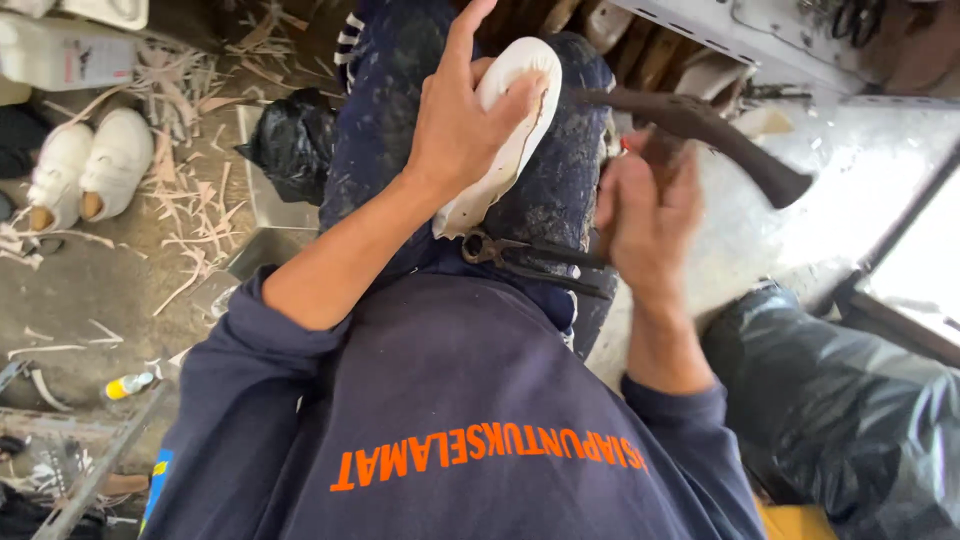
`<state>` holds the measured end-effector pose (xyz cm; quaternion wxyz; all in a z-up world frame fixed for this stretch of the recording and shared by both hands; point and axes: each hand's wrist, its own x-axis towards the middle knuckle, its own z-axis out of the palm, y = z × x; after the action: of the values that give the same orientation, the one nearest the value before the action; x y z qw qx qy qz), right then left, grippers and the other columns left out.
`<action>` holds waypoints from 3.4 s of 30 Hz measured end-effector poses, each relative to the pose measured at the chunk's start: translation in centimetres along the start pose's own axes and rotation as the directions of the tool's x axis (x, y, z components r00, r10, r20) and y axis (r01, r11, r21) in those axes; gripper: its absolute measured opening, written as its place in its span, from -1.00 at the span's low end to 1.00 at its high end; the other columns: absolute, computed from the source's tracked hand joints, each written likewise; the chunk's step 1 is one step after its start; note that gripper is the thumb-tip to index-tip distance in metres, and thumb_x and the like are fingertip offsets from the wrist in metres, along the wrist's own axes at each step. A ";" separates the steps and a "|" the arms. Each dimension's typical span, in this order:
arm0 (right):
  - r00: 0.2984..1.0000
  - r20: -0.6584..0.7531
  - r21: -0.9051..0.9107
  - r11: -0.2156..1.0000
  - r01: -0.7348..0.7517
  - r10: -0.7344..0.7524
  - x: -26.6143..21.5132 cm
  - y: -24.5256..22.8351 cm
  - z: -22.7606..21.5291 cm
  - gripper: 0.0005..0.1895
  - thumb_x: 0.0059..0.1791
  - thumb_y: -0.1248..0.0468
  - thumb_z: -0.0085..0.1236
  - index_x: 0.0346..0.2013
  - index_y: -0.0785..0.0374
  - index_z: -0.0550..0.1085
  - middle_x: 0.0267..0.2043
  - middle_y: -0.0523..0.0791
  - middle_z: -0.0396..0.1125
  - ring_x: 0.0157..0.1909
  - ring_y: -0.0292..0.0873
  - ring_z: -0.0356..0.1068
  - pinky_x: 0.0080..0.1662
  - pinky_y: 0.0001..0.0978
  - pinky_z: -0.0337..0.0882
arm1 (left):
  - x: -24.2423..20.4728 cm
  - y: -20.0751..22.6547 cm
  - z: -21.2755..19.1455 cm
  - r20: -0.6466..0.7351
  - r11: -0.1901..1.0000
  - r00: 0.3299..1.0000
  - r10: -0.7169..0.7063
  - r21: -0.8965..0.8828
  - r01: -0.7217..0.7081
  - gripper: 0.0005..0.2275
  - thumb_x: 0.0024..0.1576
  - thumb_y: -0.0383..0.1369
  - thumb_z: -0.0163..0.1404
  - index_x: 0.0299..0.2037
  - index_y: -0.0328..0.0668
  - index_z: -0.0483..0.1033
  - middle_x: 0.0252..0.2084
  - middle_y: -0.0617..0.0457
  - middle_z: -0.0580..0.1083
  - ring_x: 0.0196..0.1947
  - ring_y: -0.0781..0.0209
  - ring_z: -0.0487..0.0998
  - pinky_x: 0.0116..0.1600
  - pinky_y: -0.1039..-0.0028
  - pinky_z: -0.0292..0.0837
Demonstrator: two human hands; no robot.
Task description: Lasting a shoe by pulling leather over a last and hammering it into place
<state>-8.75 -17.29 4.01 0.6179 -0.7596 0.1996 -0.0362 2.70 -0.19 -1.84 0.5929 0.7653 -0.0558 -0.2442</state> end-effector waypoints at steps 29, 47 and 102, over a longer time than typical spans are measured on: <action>0.997 -0.071 -0.758 0.651 -0.038 -0.024 0.1 -0.6 3.2 -0.59 0.15 -0.04 -0.04 -0.19 0.25 0.52 -0.29 -0.02 0.44 -0.23 0.02 0.43 -0.23 -0.09 0.32 | -0.2 0.4 -0.4 0.017 0.998 0.999 0.046 -0.038 -0.045 -0.35 0.22 -0.06 0.03 0.49 0.08 0.06 -0.31 0.19 0.48 -0.48 0.23 0.34 -0.19 0.39 0.25; 0.964 -0.261 -0.170 0.985 0.009 -0.054 -2.3 -0.9 -1.9 -0.77 0.22 0.26 -0.19 -0.33 0.19 0.23 -0.69 -0.19 0.13 -0.64 -0.29 0.14 -0.41 -0.41 0.22 | 2.0 2.5 -0.3 0.547 0.721 0.752 0.368 0.343 -0.602 -0.66 0.12 -0.08 0.15 -0.06 -0.13 0.59 -0.08 0.05 0.53 -0.15 0.06 0.52 -0.12 0.20 0.35; 0.958 0.278 -0.567 0.817 0.101 0.075 -2.7 1.4 -5.3 -0.68 0.13 0.12 0.12 0.04 0.28 0.44 -0.42 -0.15 0.40 -0.46 -0.23 0.41 -0.37 -0.29 0.43 | -2.8 -1.1 2.5 0.244 0.376 0.723 0.646 0.723 -0.580 -0.37 0.07 0.27 0.04 0.05 -0.13 0.44 -0.12 0.04 0.45 -0.25 -0.01 0.44 -0.19 0.20 0.23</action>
<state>-13.14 -21.44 4.46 0.3813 -0.9090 0.1038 0.1326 -1.01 -1.01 -2.45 0.2635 0.8712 -0.4081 0.0706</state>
